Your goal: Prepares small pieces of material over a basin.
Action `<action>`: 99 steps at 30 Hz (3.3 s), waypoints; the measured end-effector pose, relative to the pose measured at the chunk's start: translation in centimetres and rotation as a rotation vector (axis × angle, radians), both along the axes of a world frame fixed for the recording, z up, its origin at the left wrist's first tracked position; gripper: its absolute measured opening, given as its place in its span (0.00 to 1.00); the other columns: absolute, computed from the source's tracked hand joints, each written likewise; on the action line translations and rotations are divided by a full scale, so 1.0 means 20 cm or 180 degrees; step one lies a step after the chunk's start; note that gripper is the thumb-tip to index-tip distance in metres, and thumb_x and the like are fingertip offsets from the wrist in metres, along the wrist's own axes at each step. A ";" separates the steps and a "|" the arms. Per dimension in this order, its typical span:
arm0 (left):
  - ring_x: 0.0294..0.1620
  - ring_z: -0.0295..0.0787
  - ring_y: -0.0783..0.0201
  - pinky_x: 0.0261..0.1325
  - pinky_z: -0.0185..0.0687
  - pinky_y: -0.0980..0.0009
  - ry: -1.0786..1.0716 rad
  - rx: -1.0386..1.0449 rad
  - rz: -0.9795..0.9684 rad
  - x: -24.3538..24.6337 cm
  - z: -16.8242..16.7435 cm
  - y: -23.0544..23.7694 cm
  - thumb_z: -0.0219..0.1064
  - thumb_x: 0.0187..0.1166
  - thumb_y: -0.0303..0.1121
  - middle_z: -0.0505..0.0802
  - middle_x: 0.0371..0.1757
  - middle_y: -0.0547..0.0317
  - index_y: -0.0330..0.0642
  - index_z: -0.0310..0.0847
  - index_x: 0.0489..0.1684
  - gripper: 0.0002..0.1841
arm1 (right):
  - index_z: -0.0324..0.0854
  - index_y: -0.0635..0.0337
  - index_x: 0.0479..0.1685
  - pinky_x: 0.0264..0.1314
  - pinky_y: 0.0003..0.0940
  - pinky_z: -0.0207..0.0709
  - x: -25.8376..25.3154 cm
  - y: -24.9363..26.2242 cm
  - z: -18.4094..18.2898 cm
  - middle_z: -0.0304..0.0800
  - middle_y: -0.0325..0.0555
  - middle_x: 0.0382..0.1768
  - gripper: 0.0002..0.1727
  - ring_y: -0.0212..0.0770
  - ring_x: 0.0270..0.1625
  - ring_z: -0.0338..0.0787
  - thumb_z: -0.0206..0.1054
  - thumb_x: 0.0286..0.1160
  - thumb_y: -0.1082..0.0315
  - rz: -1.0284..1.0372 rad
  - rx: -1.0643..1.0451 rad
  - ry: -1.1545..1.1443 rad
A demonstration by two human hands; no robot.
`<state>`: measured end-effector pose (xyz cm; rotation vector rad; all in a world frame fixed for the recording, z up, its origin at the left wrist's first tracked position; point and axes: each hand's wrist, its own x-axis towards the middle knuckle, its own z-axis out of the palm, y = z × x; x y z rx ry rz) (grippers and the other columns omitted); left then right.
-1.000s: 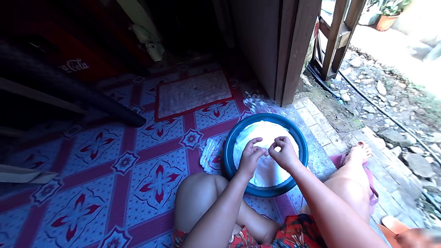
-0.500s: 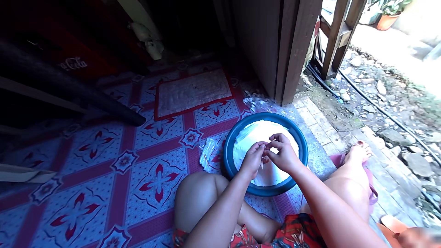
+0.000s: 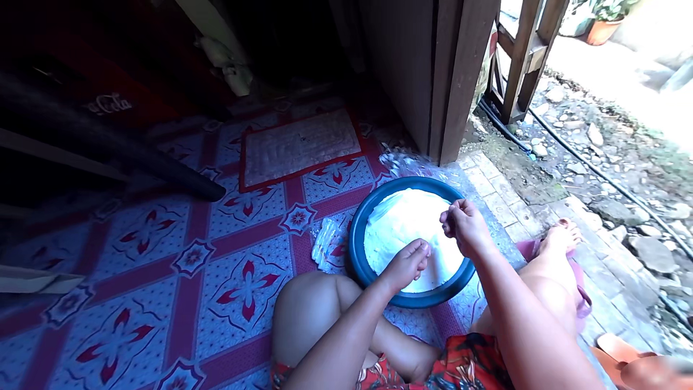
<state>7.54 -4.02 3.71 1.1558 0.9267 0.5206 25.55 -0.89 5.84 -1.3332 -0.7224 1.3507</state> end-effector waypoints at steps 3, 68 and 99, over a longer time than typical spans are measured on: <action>0.15 0.57 0.76 0.21 0.56 0.80 0.0235 -0.0006 -0.0172 -0.03 0.00 -0.03 0.44 0.95 0.39 0.64 0.17 0.74 0.50 0.71 0.40 0.13 | 0.67 0.63 0.44 0.23 0.26 0.75 0.04 0.01 -0.02 0.81 0.42 0.22 0.06 0.31 0.18 0.78 0.49 0.91 0.73 -0.0259 0.0066 -0.0150; 0.71 0.84 0.48 0.75 0.69 0.45 0.3708 0.2992 -0.1104 0.45 -0.13 0.74 0.55 0.88 0.28 0.94 0.60 0.52 0.53 0.90 0.64 0.17 | 0.85 0.43 0.65 0.50 0.51 0.88 0.30 -0.31 0.20 0.93 0.41 0.45 0.27 0.44 0.47 0.94 0.67 0.73 0.39 0.1698 0.0198 -0.4136; 0.80 0.74 0.48 0.77 0.67 0.43 0.3355 0.2984 -0.0932 0.37 -0.12 0.78 0.56 0.89 0.28 0.91 0.68 0.58 0.54 0.87 0.69 0.18 | 0.80 0.46 0.74 0.60 0.61 0.83 0.19 -0.24 0.16 0.90 0.51 0.57 0.29 0.54 0.58 0.91 0.71 0.75 0.46 0.2671 -0.0150 -0.3801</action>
